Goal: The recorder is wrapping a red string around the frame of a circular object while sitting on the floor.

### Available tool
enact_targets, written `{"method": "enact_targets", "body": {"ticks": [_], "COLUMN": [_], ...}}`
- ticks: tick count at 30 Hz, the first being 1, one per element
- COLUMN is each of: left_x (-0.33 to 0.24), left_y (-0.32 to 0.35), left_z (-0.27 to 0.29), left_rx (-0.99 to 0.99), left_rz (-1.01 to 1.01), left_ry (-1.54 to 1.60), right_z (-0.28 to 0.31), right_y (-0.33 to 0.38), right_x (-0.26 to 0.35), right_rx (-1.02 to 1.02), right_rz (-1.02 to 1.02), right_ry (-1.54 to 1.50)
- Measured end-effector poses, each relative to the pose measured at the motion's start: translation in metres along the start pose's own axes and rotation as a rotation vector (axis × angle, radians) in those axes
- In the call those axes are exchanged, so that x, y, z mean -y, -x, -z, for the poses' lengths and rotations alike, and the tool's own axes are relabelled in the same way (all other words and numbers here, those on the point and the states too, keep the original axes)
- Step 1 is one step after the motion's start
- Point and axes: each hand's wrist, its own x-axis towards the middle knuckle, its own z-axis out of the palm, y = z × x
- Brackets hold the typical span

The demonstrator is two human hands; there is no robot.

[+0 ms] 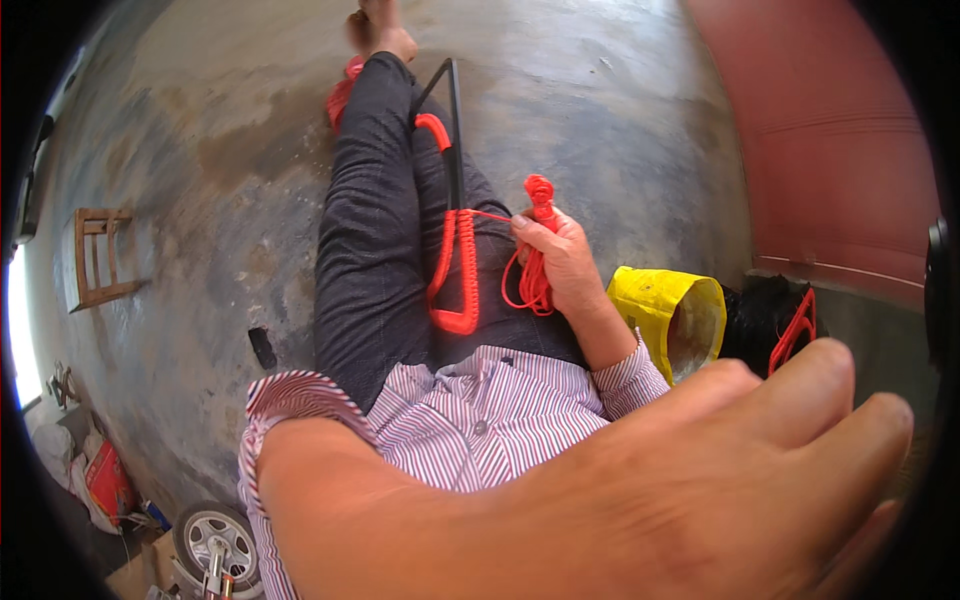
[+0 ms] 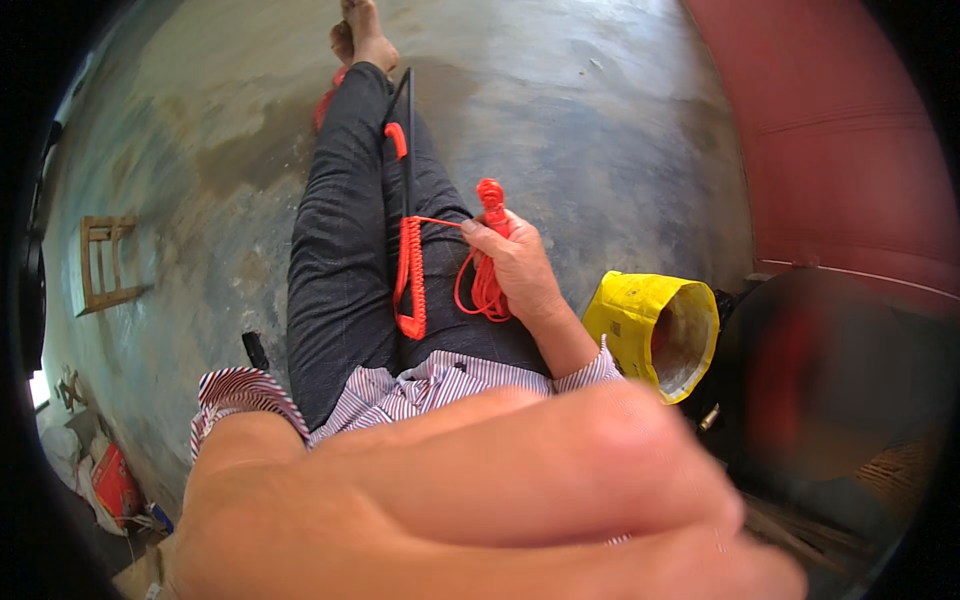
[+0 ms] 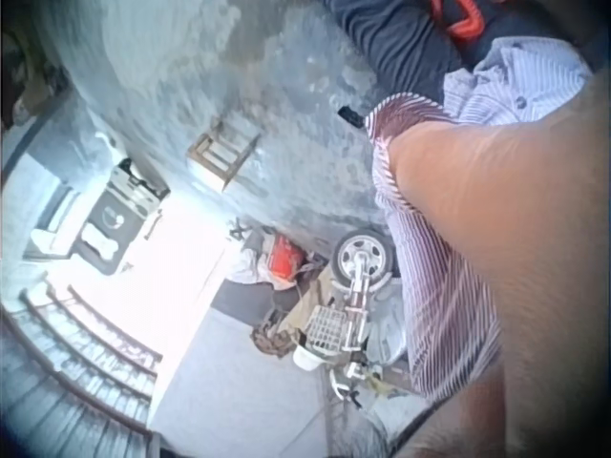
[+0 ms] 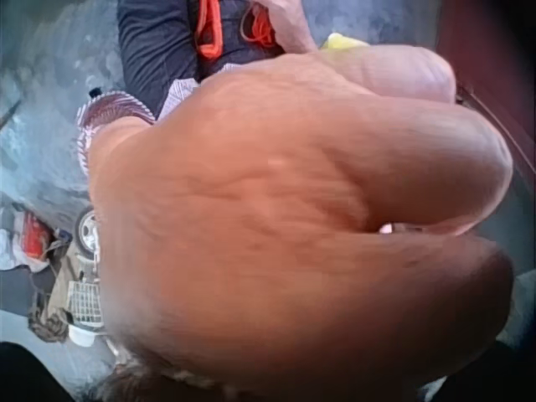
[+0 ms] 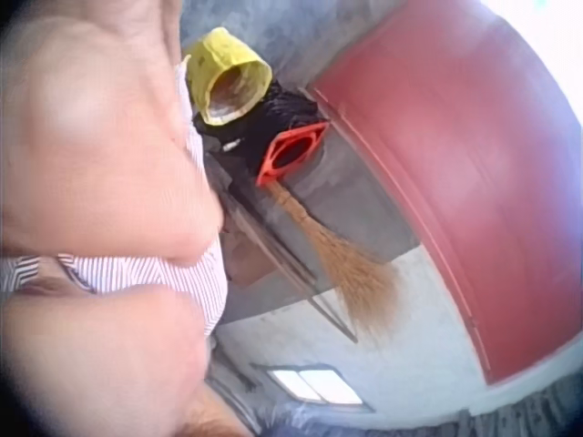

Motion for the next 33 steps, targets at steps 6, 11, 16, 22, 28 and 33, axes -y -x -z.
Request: {"method": "enact_targets", "body": {"ticks": [6, 11, 16, 22, 28, 33], "left_x": [-0.066, -0.092, -0.023, -0.026, -0.012, -0.010], "left_y": [0.264, 0.236, 0.282, 0.292, 0.292, 0.300], "left_z": [0.258, 0.349, 0.239, 0.242, 0.238, 0.225], "left_rx": [0.435, 0.751, 0.682, 0.977, 1.086, 1.089], "left_rz": [-0.149, -0.210, 0.180, 0.514, 0.541, 0.481], "left_ry": [0.683, 1.413, 1.086, 1.545, 1.705, 1.729], "right_z": [0.036, 0.027, 0.025, 0.026, 0.017, 0.017], "right_y": [0.001, -0.001, 0.004, 0.003, 0.009, 0.019], "right_x": [0.007, -0.007, 0.002, 0.002, 0.001, 0.000], "right_rx": [-0.118, -0.073, -0.075, -0.086, -0.061, -0.052], "right_rz": [0.023, 0.005, 0.013, 0.016, 0.069, 0.093], "right_ry": [-0.030, -0.040, -0.039, -0.033, 0.044, 0.084]}}
